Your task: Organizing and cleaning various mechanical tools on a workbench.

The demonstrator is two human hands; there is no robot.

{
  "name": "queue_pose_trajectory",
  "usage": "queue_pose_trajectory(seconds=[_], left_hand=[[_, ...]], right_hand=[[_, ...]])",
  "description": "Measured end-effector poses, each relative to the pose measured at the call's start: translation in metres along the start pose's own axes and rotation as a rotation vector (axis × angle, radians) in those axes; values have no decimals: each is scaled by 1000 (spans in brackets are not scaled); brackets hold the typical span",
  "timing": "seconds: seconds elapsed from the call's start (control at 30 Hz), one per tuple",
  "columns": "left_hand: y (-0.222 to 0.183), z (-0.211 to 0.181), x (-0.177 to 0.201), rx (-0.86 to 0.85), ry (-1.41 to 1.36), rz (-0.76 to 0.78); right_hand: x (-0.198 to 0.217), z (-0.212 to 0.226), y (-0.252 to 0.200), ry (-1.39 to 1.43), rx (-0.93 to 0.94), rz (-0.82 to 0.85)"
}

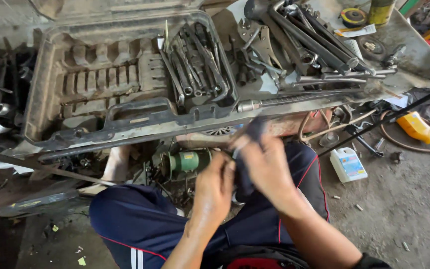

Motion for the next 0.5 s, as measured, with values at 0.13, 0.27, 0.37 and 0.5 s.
queue_pose_trajectory(seconds=[0.13,0.27,0.37,0.5], left_hand=[[1,3,8,-46,-47,-62],[0,8,7,-9,-123,-90],[2,4,26,-20,-4,-158],[7,-14,44,-86,-171,-246]], right_hand=[[-25,21,-8,9,237,192],[-29,48,-16,-119,338,129],[-35,26,-24,-100,342,212],[-25,25,-21,-161,298,235]])
Point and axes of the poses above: each hand's wrist, its own y-axis towards the middle knuckle, its own x-axis out of the back of the hand, z = x × y, the point moved 10 cm from there along y, towards the middle knuckle, and after that the axes turned 3 degrees about -z, right-handed, at the moved point
